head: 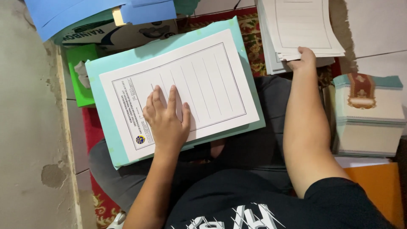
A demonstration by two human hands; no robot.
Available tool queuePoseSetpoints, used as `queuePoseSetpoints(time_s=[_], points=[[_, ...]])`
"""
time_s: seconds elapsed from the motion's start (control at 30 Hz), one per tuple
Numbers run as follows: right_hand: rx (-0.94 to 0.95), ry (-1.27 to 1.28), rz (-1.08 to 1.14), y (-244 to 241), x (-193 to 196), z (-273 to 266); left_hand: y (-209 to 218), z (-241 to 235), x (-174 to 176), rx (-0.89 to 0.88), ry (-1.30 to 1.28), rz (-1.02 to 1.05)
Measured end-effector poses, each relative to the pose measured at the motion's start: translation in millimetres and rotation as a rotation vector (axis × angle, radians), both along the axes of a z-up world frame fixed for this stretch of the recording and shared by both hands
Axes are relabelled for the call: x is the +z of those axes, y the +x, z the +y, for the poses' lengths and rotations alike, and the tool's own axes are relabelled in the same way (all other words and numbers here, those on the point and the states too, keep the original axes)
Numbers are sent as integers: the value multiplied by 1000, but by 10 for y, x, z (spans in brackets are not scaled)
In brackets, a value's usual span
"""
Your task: A person is organizing papers by placing individual sheets onto folders and stacking them in an orderly fashion.
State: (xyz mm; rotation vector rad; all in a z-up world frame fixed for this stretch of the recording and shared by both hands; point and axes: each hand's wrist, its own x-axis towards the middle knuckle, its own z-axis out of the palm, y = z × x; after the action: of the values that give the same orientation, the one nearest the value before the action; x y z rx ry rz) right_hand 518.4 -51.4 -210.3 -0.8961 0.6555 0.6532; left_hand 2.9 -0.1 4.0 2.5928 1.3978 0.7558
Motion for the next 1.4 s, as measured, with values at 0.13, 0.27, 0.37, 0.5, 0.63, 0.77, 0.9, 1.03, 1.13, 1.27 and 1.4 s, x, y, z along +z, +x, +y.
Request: queuePoseSetpoints(time_s=[0.13, 0.27, 0.37, 0.5, 0.63, 0.77, 0.9, 1.03, 1.13, 1.27, 1.4], points=[[88, -25, -119, 132, -109, 90, -2, 7, -16, 3, 30, -5], [-45, 8, -207, 287, 43, -100, -9, 21, -37, 18, 77, -12], [-66, 297, -346, -340, 828, -454, -26, -17, 75, 28, 20, 45], [174, 351, -517, -713, 1400, -1066, -18, -2, 42, 13, 40, -9], [406, 338, -780, -1393, 2471, -1512, -102, -10, 59, -167, 77, -571], [861, 238, -1072, -1121, 2377, -1977, -484, 204, 331, -117, -656, -1293], [1183, 37, -1277, -616, 1398, -2394, -1204, 299, 977, -81, -1605, -1753], [1432, -268, -574, -2491, 3274, -1147, -1721, 321, 1329, -197, -1113, -742], [1482, -264, -1043, -2160, 2994, -761, -1795, 433, 1314, -321, -767, -708], [1433, -478, -1223, -2829, 3803, -478, -1698, 460, 1284, -341, -669, -929], [1159, -389, -1270, -2742, 3536, -356, -1512, 533, 852, -270, -454, -1073]])
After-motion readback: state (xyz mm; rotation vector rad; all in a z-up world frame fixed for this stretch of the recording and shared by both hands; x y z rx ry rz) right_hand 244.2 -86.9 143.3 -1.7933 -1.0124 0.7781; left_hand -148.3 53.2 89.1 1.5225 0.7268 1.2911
